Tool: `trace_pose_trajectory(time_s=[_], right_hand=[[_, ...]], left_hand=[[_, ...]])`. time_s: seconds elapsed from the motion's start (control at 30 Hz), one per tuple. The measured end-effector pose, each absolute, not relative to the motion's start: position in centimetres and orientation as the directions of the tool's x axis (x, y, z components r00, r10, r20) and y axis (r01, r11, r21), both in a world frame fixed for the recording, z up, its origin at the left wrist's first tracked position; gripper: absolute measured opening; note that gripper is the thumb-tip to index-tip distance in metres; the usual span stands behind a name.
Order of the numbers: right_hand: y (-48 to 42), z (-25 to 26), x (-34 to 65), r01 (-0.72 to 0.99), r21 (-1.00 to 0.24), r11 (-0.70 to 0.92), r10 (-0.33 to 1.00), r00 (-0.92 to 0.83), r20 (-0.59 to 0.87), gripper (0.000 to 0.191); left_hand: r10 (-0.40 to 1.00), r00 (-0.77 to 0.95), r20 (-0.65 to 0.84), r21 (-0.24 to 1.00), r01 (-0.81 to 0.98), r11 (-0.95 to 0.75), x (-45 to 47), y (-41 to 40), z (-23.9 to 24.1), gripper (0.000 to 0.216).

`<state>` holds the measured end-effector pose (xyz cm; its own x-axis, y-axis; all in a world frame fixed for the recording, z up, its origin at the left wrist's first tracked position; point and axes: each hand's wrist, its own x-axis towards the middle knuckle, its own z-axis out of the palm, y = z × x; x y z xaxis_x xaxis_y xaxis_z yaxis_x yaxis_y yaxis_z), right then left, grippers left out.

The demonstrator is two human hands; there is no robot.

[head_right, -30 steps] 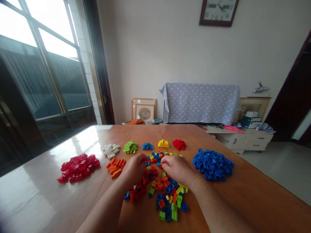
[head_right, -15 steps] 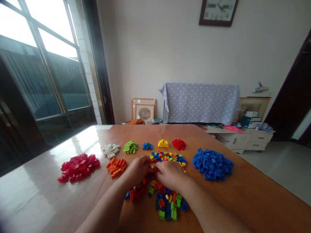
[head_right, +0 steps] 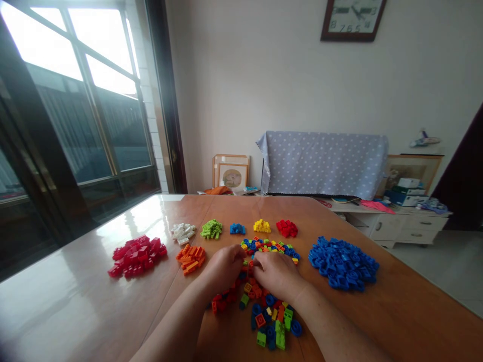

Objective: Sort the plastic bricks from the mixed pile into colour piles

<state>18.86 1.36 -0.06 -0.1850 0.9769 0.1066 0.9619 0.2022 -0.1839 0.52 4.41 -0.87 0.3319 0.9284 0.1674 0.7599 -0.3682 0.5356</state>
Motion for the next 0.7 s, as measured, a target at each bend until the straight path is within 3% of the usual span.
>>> trace_pose_trajectory(time_s=[0.23,0.7], right_hand=[[1.4,-0.6,18.9,0.956,-0.210,0.203,0.978,-0.187,0.094,0.019],[1.3,0.1,19.6,0.943,-0.271,0.192,0.981,-0.176,0.082,0.018]], left_hand=[[0.912,0.378,0.159,0.451,0.794,-0.408,0.9,3.3,-0.1,0.025],[0.921,0.354,0.162,0.488,0.783,-0.387,0.5,3.5,0.4,0.029]])
